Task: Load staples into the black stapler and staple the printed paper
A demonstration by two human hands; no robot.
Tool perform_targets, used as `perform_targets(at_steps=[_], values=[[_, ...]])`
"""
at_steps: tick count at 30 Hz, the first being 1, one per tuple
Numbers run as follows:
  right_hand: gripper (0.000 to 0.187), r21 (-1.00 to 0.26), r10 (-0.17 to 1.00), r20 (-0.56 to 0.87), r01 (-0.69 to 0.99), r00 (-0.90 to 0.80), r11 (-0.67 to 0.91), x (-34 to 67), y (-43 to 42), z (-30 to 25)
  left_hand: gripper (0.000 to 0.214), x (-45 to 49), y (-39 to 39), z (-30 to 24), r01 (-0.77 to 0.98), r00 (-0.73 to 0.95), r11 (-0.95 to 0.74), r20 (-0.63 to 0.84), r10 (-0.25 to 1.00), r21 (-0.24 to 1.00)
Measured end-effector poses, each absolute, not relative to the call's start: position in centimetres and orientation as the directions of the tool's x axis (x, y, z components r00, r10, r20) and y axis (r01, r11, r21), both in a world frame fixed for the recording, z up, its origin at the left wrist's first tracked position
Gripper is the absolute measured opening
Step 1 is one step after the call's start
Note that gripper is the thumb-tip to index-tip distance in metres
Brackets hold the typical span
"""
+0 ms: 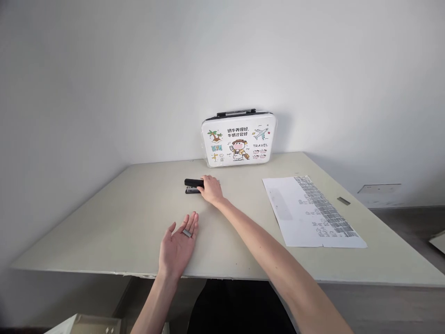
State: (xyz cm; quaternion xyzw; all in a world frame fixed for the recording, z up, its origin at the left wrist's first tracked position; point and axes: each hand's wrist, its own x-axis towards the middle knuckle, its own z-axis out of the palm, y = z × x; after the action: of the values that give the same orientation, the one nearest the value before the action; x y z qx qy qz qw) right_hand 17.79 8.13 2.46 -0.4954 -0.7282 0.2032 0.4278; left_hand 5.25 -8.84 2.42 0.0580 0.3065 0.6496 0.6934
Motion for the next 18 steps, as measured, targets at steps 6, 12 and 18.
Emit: perform_targets(at_steps=[6, 12, 18], values=[[0.008, -0.613, 0.795, 0.518, 0.512, -0.314, 0.602, 18.3, -2.2, 3.3, 0.041, 5.2, -8.9, 1.8, -0.882, -0.041, 0.102, -0.292, 0.956, 0.460], [0.014, -0.590, 0.797, 0.381, 0.540, -0.469, 0.600, 18.3, -8.0, 1.8, 0.039, 4.9, -9.4, 1.9, -0.847, 0.046, 0.177, -0.262, 0.964, 0.501], [0.005, -0.646, 0.843, 0.373, 0.544, -0.388, 0.536, 21.8, -8.1, 2.7, 0.035, 5.3, -9.2, 2.5, -0.844, 0.058, 0.187, -0.260, 0.964, 0.503]])
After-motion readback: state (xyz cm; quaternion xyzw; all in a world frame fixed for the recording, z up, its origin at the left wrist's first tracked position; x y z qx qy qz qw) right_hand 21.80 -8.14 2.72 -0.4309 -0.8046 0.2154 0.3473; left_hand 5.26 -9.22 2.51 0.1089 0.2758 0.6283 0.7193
